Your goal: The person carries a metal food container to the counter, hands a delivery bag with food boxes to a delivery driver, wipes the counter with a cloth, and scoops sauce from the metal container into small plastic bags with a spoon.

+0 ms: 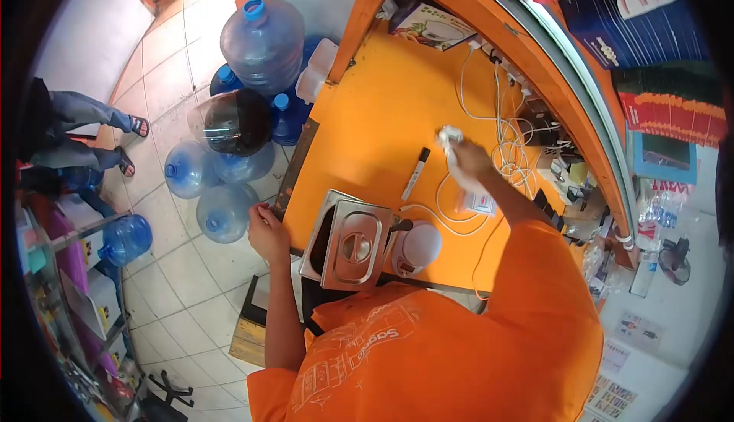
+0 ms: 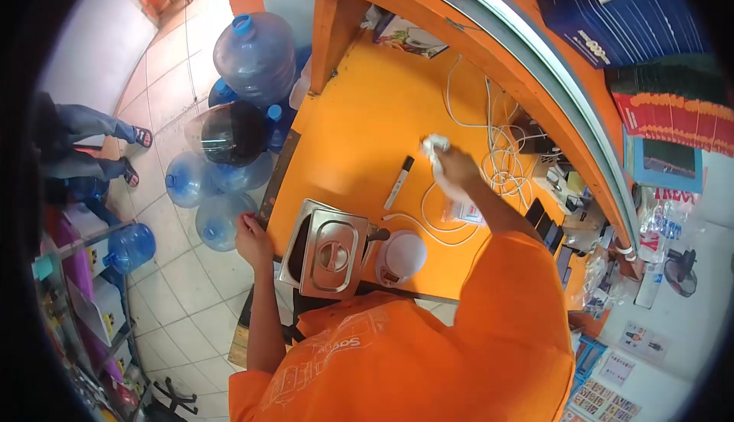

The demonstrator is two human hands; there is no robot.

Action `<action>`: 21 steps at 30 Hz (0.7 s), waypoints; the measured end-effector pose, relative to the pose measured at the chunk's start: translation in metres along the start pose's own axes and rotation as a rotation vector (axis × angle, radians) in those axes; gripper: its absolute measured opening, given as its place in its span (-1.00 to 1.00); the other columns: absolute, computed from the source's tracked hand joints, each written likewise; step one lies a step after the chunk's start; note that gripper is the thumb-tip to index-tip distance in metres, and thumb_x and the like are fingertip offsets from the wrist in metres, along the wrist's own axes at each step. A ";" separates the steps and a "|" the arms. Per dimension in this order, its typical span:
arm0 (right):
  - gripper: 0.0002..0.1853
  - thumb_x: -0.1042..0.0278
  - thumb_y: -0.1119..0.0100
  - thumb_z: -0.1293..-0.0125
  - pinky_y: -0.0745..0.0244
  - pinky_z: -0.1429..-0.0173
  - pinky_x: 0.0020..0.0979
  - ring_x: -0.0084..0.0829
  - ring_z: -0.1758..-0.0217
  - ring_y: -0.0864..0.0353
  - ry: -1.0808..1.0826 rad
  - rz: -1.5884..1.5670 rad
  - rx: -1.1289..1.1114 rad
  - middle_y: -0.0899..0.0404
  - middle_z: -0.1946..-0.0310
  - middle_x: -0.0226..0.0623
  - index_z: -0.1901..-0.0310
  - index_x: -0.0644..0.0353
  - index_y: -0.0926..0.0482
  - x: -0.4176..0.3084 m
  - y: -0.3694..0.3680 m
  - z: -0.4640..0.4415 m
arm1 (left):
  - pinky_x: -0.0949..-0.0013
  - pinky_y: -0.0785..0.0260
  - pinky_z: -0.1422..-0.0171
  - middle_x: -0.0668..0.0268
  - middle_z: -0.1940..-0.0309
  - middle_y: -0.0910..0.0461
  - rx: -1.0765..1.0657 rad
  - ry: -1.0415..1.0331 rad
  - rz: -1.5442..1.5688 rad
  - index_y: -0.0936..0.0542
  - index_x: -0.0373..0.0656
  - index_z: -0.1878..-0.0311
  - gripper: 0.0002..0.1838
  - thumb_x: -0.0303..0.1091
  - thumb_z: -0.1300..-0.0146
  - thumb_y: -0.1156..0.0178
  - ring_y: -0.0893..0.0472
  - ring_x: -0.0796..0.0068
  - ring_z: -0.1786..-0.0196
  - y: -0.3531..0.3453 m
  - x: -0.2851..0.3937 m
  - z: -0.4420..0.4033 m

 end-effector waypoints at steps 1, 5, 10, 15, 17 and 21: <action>-0.55 0.29 0.01 -0.26 -0.55 0.00 0.00 0.12 0.08 -0.62 0.004 0.056 -0.067 -0.59 0.11 0.11 -0.21 -0.04 -0.39 0.003 -0.019 0.012 | 0.07 -0.42 0.31 0.15 0.42 -0.68 -0.002 0.016 0.006 -0.58 -0.12 0.20 -0.79 -0.29 -0.41 0.03 -0.66 0.06 0.36 -0.001 0.001 0.000; -0.62 0.19 0.00 -0.28 -0.54 0.02 0.02 0.08 0.06 -0.61 0.016 -0.002 0.018 -0.57 0.09 0.09 -0.14 -0.02 -0.46 -0.015 -0.012 -0.019 | 0.02 -0.40 0.30 0.12 0.42 -0.67 0.008 0.010 -0.054 -0.57 -0.11 0.21 -0.78 -0.27 -0.42 0.05 -0.65 0.00 0.36 -0.002 0.001 -0.002; -0.67 0.28 0.01 -0.29 -0.51 0.02 -0.02 -0.02 0.06 -0.63 0.149 0.025 0.035 -0.61 0.13 -0.07 -0.09 0.05 -0.46 -0.046 0.037 -0.121 | 0.00 -0.39 0.32 0.07 0.45 -0.66 0.008 -0.015 -0.057 -0.58 -0.08 0.20 -0.76 -0.26 -0.44 0.08 -0.64 -0.04 0.38 0.000 0.006 0.001; -0.72 0.33 0.01 -0.30 -0.54 0.07 -0.09 -0.07 0.06 -0.65 0.475 0.011 0.028 -0.62 0.19 -0.07 -0.04 0.01 -0.48 -0.130 0.034 -0.103 | -0.03 -0.37 0.33 0.07 0.46 -0.66 0.020 -0.040 -0.093 -0.58 -0.08 0.23 -0.75 -0.22 -0.45 0.07 -0.63 -0.07 0.38 0.002 0.014 0.006; -0.74 0.32 0.00 -0.29 -0.55 0.09 -0.11 -0.09 0.04 -0.64 0.590 0.096 -0.017 -0.61 0.18 -0.05 -0.01 -0.03 -0.49 -0.161 0.030 -0.093 | -0.02 -0.39 0.30 0.07 0.44 -0.65 0.025 -0.032 -0.129 -0.56 -0.09 0.21 -0.76 -0.23 -0.45 0.08 -0.64 -0.05 0.35 0.003 0.016 0.006; -0.76 0.31 -0.02 -0.26 -0.55 0.15 -0.08 -0.09 0.10 -0.67 0.785 -0.050 0.363 -0.63 0.26 -0.07 0.03 -0.04 -0.50 -0.206 0.041 -0.097 | -0.05 -0.38 0.29 0.06 0.43 -0.65 0.061 -0.138 -0.127 -0.56 -0.09 0.19 -0.74 -0.22 -0.45 0.09 -0.62 -0.11 0.34 -0.002 0.006 0.005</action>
Point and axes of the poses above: each hand's wrist, its own z-axis away from the middle knuckle, its own y-axis out of the back of the hand, x = y × z, the point moved 3 cm from there along -z, towards the middle knuckle
